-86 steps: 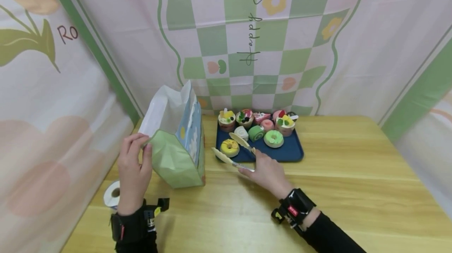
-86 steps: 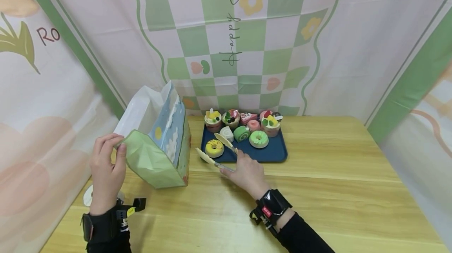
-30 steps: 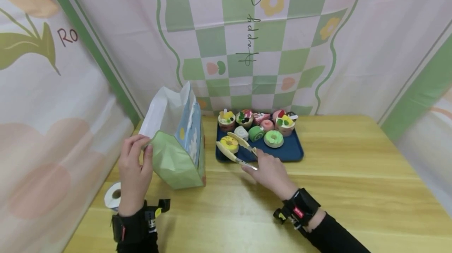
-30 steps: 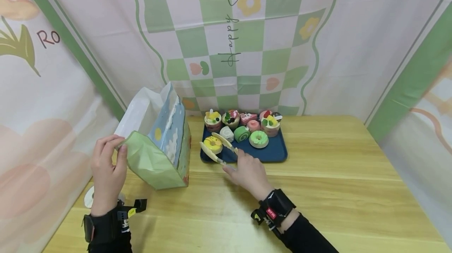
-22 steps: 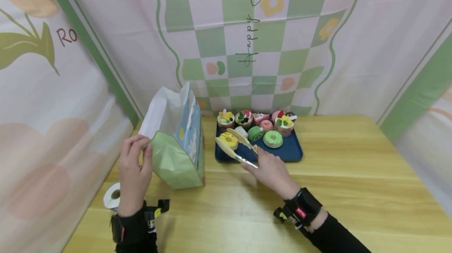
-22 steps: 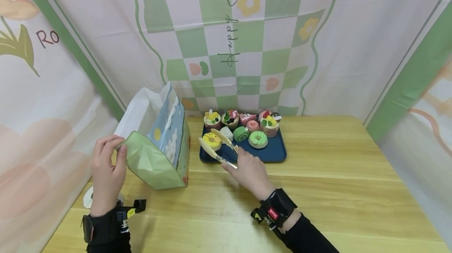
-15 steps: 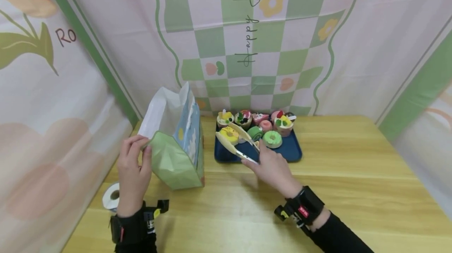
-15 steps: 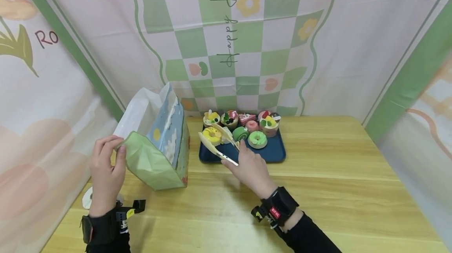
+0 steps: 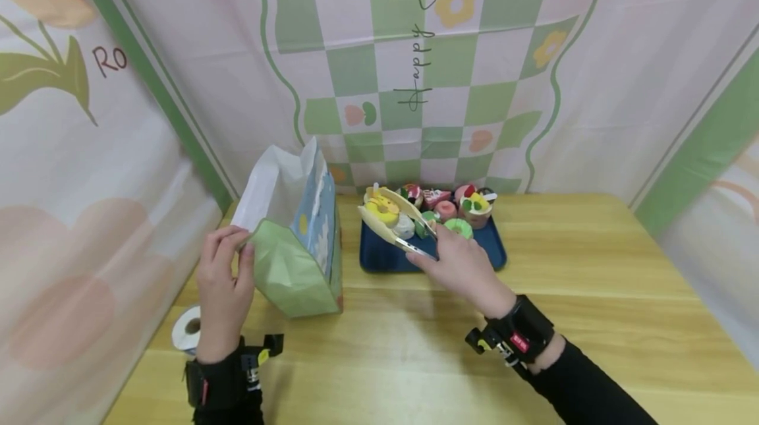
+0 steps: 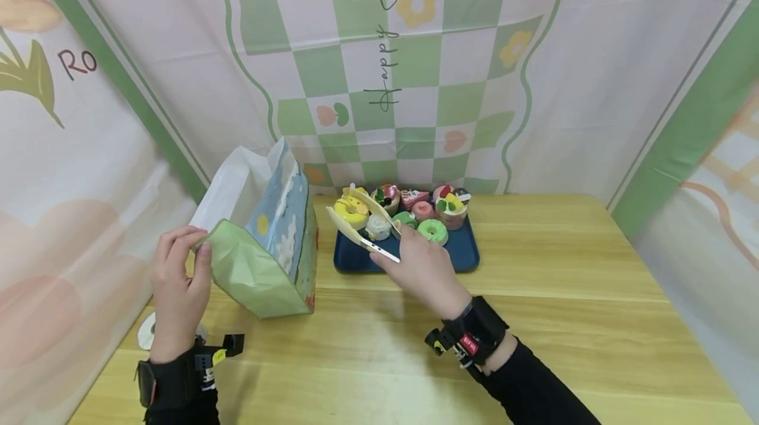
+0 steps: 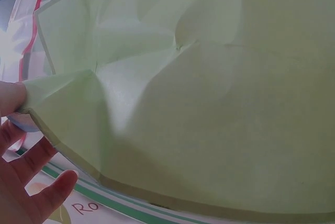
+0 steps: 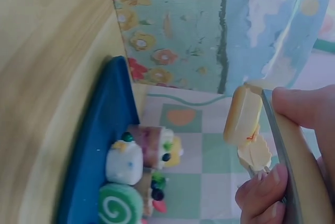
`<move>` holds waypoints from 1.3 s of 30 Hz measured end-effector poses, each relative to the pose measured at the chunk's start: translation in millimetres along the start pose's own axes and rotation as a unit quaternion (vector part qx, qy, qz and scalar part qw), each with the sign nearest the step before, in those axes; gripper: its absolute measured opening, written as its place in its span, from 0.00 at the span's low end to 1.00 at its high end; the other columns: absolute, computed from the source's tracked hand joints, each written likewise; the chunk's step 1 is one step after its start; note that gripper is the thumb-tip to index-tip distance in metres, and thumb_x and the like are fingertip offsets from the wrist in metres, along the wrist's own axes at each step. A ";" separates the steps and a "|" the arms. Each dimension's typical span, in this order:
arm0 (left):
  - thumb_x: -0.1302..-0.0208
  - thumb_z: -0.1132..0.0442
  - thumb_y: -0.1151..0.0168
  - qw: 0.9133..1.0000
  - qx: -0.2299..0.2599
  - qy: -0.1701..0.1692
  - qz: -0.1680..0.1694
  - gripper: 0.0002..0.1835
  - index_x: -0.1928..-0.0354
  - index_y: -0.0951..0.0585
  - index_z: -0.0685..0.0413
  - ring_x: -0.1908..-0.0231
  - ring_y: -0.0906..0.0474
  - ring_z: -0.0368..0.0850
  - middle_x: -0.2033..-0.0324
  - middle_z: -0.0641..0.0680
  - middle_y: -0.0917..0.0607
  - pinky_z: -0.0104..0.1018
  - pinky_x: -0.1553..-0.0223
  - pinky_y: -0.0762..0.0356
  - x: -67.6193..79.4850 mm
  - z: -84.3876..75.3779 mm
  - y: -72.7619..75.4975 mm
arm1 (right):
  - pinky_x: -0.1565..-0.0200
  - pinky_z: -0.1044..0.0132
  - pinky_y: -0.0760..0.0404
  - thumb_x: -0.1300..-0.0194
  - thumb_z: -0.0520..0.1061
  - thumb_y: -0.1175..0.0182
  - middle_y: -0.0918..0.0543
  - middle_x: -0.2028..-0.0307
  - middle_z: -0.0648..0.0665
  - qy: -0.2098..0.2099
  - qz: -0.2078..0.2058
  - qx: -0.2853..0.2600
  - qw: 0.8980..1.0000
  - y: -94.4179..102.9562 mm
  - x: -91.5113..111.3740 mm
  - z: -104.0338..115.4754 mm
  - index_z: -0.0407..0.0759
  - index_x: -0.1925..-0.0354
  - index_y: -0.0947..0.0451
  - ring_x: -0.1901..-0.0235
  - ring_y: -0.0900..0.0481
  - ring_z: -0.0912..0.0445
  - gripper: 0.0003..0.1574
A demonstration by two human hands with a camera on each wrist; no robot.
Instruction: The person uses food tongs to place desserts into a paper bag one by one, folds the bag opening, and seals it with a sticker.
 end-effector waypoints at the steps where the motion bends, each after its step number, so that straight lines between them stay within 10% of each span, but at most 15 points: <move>1: 0.38 0.75 0.39 1.000 -0.001 0.000 0.000 0.09 0.55 0.19 0.66 0.57 0.24 0.54 0.54 0.66 0.21 0.20 0.50 0.34 0.0 -0.1 0.0 | 0.73 0.62 0.23 0.41 0.78 0.46 0.17 0.64 0.43 0.004 -0.002 0.005 1.000 2.5 -0.2 2.5 0.38 0.33 0.35 0.72 0.21 0.54 0.56; 10: 0.38 0.75 0.39 1.000 -0.001 0.004 -0.004 0.09 0.56 0.19 0.66 0.57 0.25 0.54 0.54 0.65 0.21 0.24 0.53 0.33 0.0 0.1 -0.1 | 0.81 0.63 0.34 0.41 0.77 0.45 0.27 0.80 0.48 0.027 -0.033 0.031 0.999 30.3 -2.3 16.9 0.40 0.44 0.32 0.82 0.27 0.54 0.48; 22: 0.38 0.75 0.39 1.000 0.002 0.000 -0.006 0.09 0.56 0.19 0.66 0.57 0.24 0.55 0.54 0.66 0.21 0.22 0.51 0.34 -0.2 -0.1 0.2 | 0.78 0.62 0.28 0.44 0.85 0.54 0.20 0.71 0.44 0.041 -0.047 0.029 0.998 56.4 -7.5 22.1 0.37 0.47 0.29 0.76 0.22 0.53 0.56; 39: 0.37 0.74 0.39 1.000 0.001 0.004 -0.004 0.09 0.55 0.19 0.66 0.55 0.24 0.56 0.54 0.66 0.21 0.18 0.49 0.36 -0.3 0.3 0.9 | 0.65 0.57 0.32 0.38 0.78 0.49 0.27 0.77 0.48 0.095 -0.033 0.032 0.994 76.7 -10.3 72.2 0.42 0.50 0.30 0.78 0.28 0.53 0.43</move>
Point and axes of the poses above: each hand's wrist, its own x-axis away from the middle knuckle, its own y-axis out of the back of the hand, z = x × y, the point moved 10 cm from there along -x, towards the middle knuckle
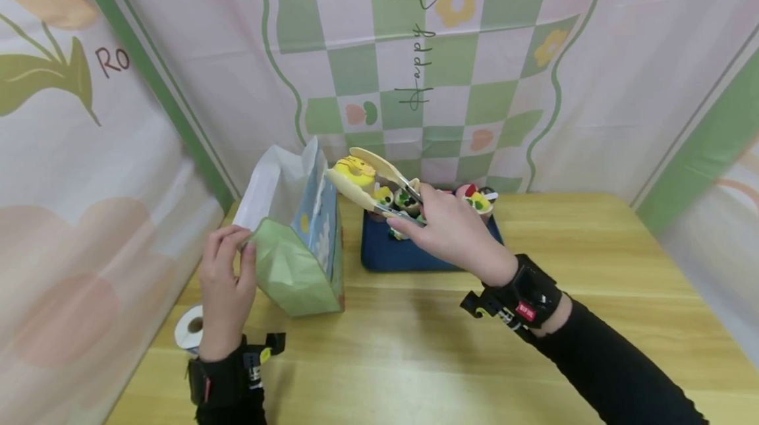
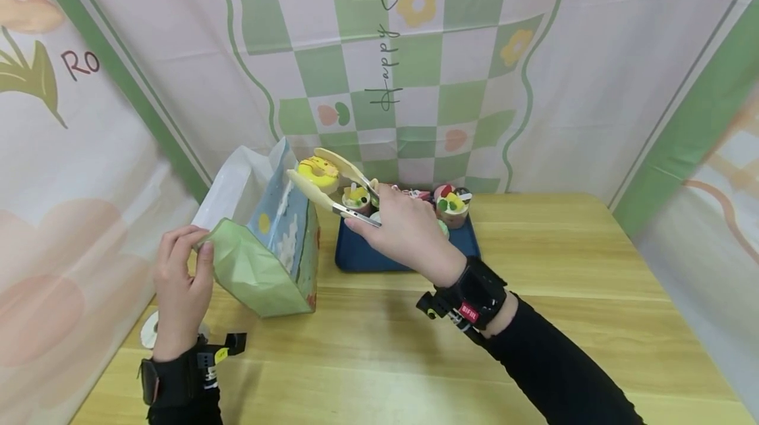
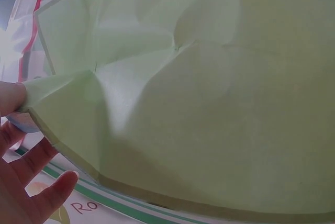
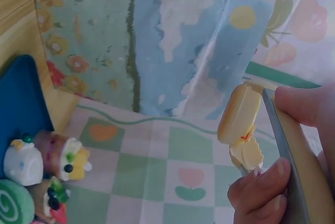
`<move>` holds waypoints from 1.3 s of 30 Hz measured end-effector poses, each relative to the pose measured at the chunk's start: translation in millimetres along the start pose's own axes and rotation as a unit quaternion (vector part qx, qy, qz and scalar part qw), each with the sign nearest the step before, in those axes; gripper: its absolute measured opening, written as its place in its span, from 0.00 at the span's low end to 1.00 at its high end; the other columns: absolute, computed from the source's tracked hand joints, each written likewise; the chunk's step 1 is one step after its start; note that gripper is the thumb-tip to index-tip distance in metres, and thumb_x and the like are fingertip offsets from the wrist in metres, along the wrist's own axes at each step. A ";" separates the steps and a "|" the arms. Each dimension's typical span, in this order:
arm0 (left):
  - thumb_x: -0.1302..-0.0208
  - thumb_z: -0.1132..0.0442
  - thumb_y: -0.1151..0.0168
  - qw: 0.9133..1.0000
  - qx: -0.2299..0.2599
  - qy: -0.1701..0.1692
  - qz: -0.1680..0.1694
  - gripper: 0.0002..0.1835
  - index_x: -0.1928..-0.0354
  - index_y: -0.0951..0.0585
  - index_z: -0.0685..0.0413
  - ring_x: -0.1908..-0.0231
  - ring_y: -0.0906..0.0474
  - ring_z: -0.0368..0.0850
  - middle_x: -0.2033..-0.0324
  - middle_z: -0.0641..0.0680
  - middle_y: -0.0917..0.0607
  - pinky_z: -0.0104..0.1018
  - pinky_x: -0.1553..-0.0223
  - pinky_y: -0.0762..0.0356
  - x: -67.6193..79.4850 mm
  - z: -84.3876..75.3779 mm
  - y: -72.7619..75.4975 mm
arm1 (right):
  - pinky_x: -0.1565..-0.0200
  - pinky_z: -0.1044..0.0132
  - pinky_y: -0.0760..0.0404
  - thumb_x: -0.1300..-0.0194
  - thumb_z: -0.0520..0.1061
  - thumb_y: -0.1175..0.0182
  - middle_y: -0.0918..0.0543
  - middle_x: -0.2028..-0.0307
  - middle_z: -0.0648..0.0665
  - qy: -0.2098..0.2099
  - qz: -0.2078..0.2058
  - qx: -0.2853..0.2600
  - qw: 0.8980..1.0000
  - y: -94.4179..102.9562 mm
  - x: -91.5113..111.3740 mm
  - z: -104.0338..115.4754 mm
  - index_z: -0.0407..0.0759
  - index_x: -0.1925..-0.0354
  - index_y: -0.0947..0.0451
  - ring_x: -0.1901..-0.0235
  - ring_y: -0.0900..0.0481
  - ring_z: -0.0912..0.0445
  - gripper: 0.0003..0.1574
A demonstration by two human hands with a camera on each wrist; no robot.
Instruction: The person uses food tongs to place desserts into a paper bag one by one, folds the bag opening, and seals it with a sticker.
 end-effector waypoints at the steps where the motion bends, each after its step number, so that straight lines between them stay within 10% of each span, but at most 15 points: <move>1: 0.37 0.74 0.39 1.000 0.001 0.001 0.000 0.09 0.55 0.19 0.66 0.55 0.24 0.56 0.54 0.65 0.21 0.18 0.49 0.36 0.1 0.1 0.0 | 0.65 0.57 0.31 0.38 0.78 0.49 0.26 0.77 0.48 0.003 -0.002 0.002 1.000 1.7 -0.7 1.9 0.41 0.48 0.30 0.79 0.28 0.53 0.44; 11: 0.36 0.74 0.40 1.000 -0.006 0.005 -0.002 0.08 0.56 0.19 0.67 0.59 0.25 0.52 0.54 0.65 0.21 0.22 0.52 0.33 3.0 -4.6 2.6 | 0.80 0.65 0.32 0.39 0.78 0.48 0.26 0.78 0.49 0.035 -0.003 -0.033 0.999 12.8 -5.6 19.2 0.47 0.54 0.30 0.82 0.29 0.56 0.39; 24: 0.34 0.73 0.42 1.000 0.001 0.001 -0.017 0.05 0.58 0.20 0.68 0.56 0.25 0.54 0.55 0.66 0.22 0.18 0.47 0.34 3.1 -3.3 3.0 | 0.77 0.64 0.25 0.36 0.77 0.51 0.23 0.74 0.50 0.060 0.026 -0.029 0.997 17.9 -18.0 60.9 0.40 0.32 0.37 0.76 0.22 0.56 0.52; 34: 0.39 0.80 0.42 0.998 0.038 0.021 -0.045 0.04 0.63 0.21 0.71 0.54 0.26 0.54 0.57 0.67 0.23 0.19 0.45 0.34 1.4 1.2 4.5 | 0.75 0.65 0.25 0.38 0.77 0.48 0.23 0.73 0.48 0.088 0.035 -0.053 0.994 7.3 -25.2 90.4 0.46 0.51 0.31 0.75 0.22 0.56 0.40; 39: 0.40 0.82 0.43 0.996 0.060 0.035 -0.048 0.04 0.65 0.22 0.73 0.49 0.29 0.37 0.57 0.69 0.24 0.21 0.44 0.35 0.2 2.7 5.8 | 0.75 0.65 0.24 0.38 0.77 0.48 0.22 0.71 0.48 0.087 0.046 -0.047 0.994 -0.8 -29.2 94.0 0.46 0.53 0.30 0.75 0.21 0.56 0.38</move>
Point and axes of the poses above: each hand's wrist, its own x-axis away from the middle knuckle, its own y-axis out of the back of the hand, z = x × y, the point moved 10 cm from there along -x, towards the middle knuckle
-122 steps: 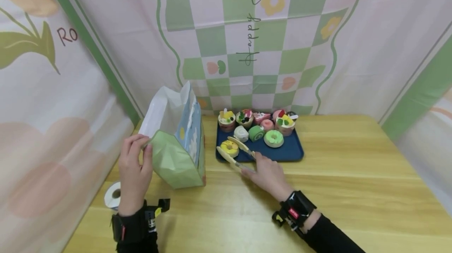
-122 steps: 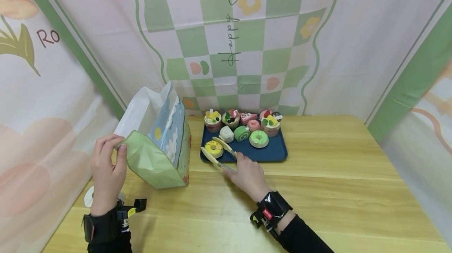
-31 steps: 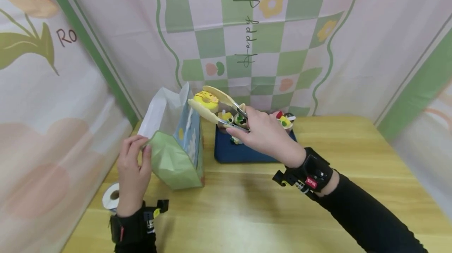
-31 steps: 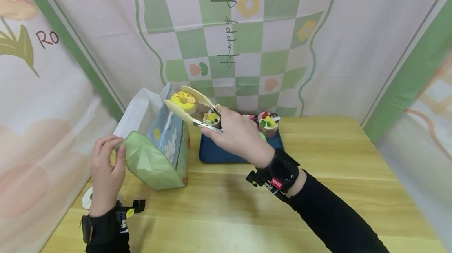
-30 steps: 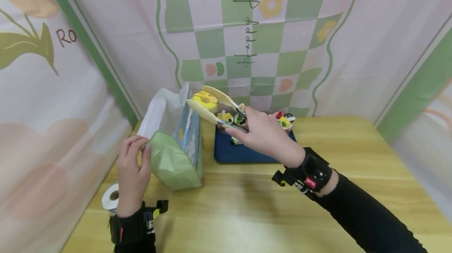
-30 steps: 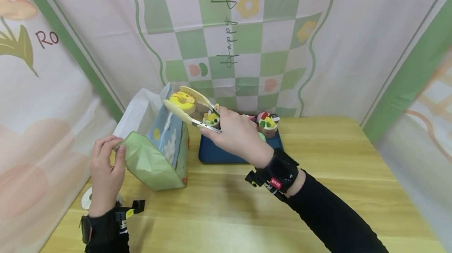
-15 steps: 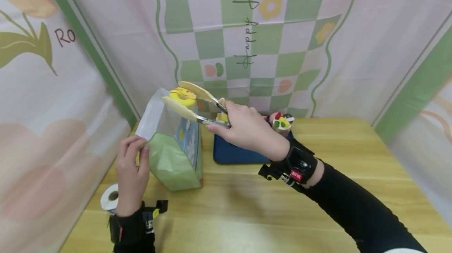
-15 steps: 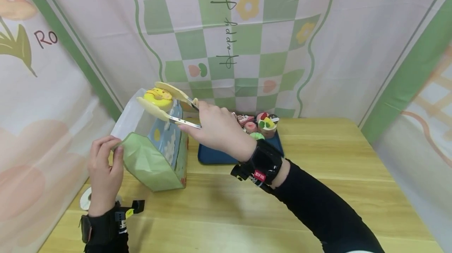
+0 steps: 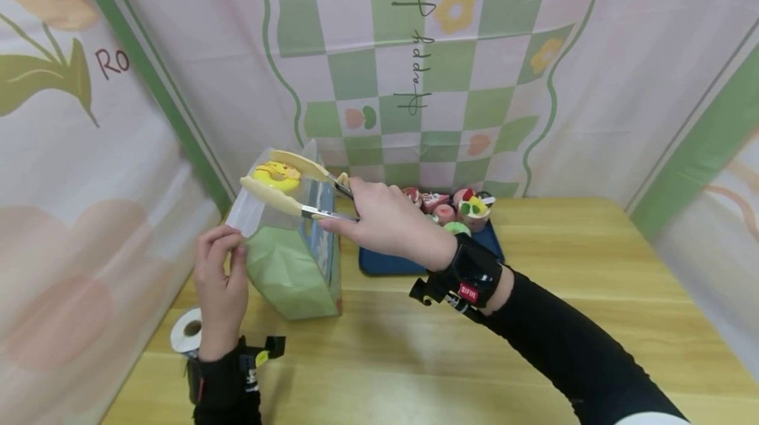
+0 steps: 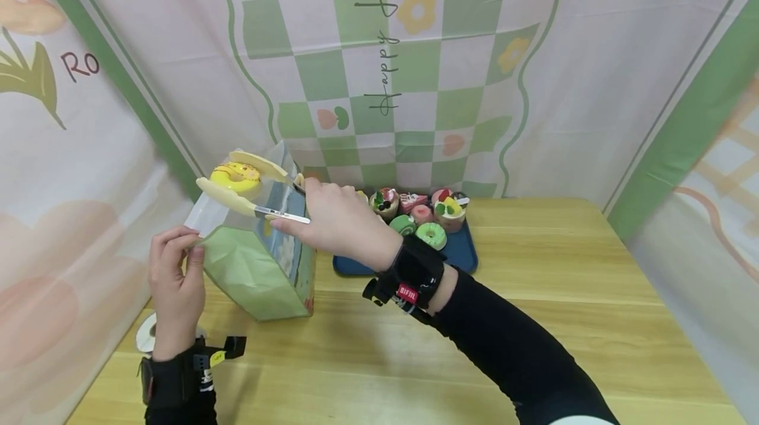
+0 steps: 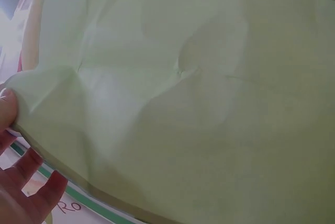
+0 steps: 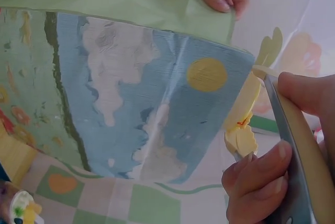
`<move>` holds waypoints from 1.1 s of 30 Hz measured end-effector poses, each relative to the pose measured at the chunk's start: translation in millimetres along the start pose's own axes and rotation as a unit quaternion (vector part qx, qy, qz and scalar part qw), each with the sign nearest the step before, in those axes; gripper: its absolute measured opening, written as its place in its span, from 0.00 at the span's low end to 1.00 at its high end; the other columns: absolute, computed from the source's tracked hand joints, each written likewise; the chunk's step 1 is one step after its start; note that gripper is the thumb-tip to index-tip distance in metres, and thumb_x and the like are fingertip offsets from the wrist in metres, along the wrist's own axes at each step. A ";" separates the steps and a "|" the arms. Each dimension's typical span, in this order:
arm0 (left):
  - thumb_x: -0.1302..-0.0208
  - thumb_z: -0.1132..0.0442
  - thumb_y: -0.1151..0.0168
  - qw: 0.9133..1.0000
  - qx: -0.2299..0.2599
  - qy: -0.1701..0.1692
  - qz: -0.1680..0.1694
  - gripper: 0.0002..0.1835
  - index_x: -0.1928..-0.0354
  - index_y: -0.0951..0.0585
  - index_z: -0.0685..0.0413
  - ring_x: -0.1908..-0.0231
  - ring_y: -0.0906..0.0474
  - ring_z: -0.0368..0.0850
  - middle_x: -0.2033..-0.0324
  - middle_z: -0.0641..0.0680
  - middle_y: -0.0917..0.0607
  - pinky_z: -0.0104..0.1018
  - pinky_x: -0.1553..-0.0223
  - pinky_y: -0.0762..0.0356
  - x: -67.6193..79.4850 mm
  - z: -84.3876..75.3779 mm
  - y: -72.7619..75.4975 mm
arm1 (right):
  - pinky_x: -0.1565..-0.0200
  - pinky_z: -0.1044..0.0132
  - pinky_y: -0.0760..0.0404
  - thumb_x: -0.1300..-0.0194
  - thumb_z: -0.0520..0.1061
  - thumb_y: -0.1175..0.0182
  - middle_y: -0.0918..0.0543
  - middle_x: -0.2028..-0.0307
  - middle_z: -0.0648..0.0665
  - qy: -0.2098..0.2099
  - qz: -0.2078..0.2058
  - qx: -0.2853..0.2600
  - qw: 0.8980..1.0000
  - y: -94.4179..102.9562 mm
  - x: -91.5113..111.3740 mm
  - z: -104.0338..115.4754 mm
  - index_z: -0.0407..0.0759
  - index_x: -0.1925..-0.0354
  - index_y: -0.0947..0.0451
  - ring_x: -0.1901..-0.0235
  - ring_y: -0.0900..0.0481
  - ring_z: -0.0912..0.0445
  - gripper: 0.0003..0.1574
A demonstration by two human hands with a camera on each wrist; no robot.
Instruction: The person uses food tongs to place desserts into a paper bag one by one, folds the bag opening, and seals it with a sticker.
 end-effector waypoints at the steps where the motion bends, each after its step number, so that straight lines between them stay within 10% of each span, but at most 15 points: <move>1: 0.41 0.82 0.43 1.000 0.004 0.003 0.001 0.04 0.65 0.22 0.73 0.48 0.30 0.34 0.57 0.69 0.24 0.21 0.44 0.35 -0.3 0.7 0.3 | 0.75 0.65 0.24 0.39 0.76 0.47 0.22 0.71 0.48 -0.001 0.001 0.001 1.000 -1.4 -0.8 -0.3 0.46 0.53 0.30 0.75 0.21 0.56 0.38; 17: 0.40 0.79 0.41 1.000 0.022 0.006 0.009 0.02 0.65 0.21 0.72 0.48 0.30 0.29 0.55 0.68 0.23 0.22 0.45 0.33 2.1 8.5 -0.9 | 0.73 0.63 0.23 0.43 0.81 0.47 0.21 0.68 0.50 -0.016 -0.016 0.011 1.000 0.2 3.5 -11.8 0.48 0.42 0.32 0.72 0.21 0.56 0.48; 33: 0.41 0.82 0.43 1.000 0.005 0.006 0.013 0.04 0.65 0.22 0.73 0.47 0.31 0.28 0.55 0.69 0.23 0.19 0.43 0.34 -0.1 -5.8 -3.8 | 0.80 0.65 0.32 0.44 0.80 0.45 0.26 0.74 0.51 -0.044 -0.038 -0.024 0.998 4.5 23.1 -48.2 0.52 0.54 0.34 0.79 0.28 0.56 0.39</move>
Point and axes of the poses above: each hand's wrist, its own x-axis away from the middle knuckle, its own y-axis out of the back of the hand, z = x × y, the point moved 10 cm from there along -x, towards the middle knuckle
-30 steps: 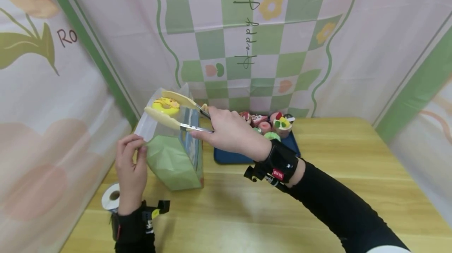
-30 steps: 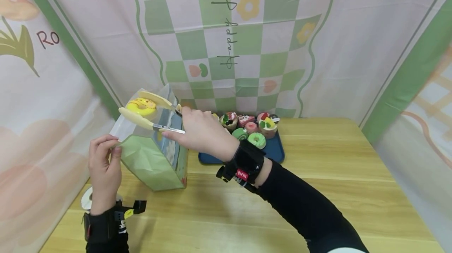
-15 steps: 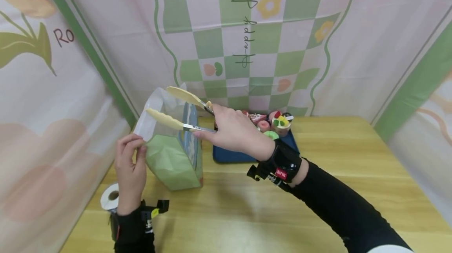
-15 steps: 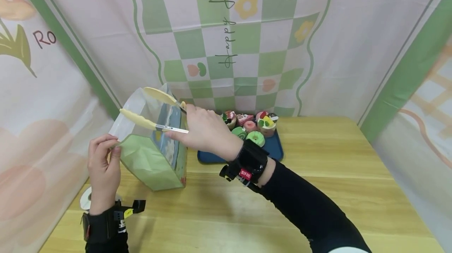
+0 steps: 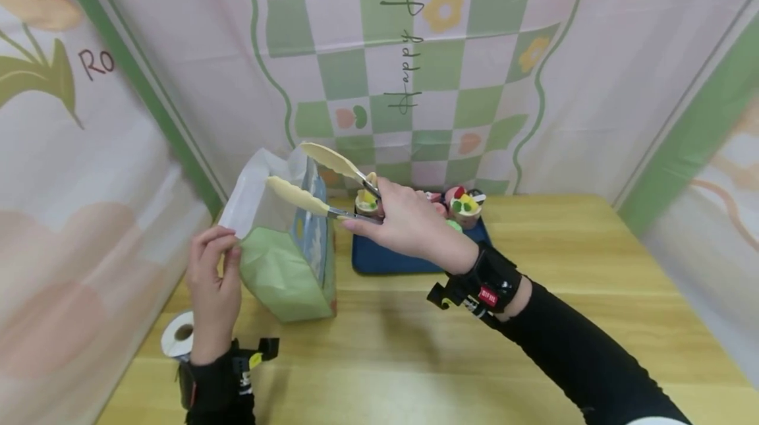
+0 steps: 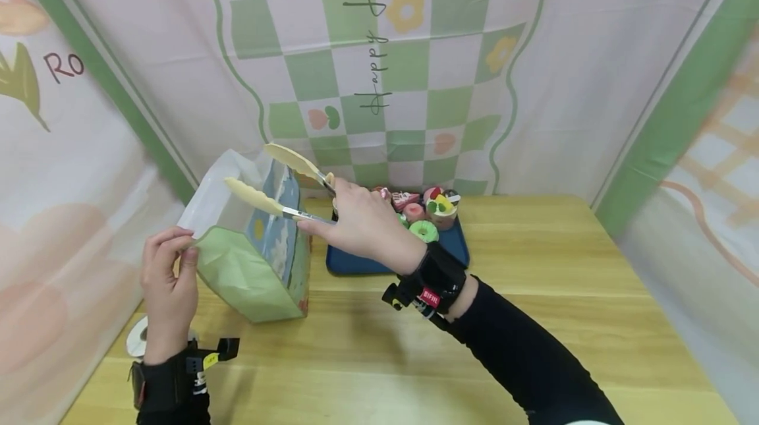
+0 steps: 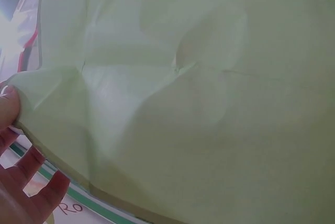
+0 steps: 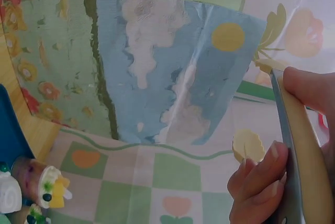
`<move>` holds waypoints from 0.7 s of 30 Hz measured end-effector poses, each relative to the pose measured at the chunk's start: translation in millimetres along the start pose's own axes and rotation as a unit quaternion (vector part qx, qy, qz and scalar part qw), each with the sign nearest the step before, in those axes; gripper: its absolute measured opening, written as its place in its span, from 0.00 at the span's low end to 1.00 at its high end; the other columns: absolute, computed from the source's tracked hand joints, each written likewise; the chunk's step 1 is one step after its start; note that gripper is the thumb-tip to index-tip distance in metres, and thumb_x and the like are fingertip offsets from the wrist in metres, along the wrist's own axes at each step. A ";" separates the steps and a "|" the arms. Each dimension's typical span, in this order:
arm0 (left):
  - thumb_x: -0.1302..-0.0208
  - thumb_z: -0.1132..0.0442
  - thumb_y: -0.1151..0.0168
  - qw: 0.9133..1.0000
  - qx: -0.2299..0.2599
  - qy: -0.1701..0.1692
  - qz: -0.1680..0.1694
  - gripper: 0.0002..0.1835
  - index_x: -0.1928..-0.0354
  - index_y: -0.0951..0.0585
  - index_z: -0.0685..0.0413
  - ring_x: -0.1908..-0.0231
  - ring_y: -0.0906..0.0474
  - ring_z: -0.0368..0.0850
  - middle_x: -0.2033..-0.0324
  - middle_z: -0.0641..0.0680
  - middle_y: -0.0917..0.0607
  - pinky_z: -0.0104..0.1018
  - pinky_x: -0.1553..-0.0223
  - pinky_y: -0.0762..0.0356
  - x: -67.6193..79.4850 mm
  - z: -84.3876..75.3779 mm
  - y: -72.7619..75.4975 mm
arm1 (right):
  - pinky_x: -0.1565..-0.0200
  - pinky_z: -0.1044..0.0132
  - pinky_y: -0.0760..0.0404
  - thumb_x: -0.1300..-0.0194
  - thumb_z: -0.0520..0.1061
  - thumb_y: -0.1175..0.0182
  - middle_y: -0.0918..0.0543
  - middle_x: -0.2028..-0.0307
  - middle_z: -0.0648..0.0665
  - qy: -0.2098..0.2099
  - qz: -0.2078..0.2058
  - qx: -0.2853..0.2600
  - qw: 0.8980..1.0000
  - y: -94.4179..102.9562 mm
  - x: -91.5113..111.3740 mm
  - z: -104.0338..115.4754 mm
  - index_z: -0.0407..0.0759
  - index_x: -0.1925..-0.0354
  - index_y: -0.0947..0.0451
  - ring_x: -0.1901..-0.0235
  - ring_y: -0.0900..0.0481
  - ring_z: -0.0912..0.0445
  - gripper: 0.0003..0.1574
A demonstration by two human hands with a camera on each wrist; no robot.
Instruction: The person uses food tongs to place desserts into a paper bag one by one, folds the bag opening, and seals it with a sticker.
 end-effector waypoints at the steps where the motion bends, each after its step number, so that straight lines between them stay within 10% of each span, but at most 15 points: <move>1: 0.41 0.82 0.43 1.000 -0.001 0.000 -0.001 0.04 0.65 0.22 0.73 0.47 0.31 0.28 0.55 0.69 0.23 0.19 0.43 0.34 -0.5 -2.5 0.5 | 0.80 0.65 0.32 0.44 0.80 0.45 0.26 0.74 0.51 -0.004 0.001 -0.002 1.000 0.3 0.6 -2.9 0.52 0.55 0.34 0.79 0.28 0.56 0.39; 21: 0.40 0.82 0.44 1.000 -0.006 -0.002 -0.005 0.04 0.65 0.22 0.73 0.47 0.31 0.28 0.55 0.70 0.23 0.19 0.44 0.35 -0.8 -7.3 0.8 | 0.77 0.65 0.33 0.44 0.82 0.48 0.25 0.71 0.47 -0.079 0.005 -0.002 0.997 -1.8 20.1 -61.1 0.45 0.51 0.32 0.79 0.30 0.54 0.46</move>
Point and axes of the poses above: each hand's wrist, its own x-axis away from the middle knuckle, its own y-axis out of the back of the hand, z = x × y, the point moved 10 cm from there along -x, towards the middle knuckle
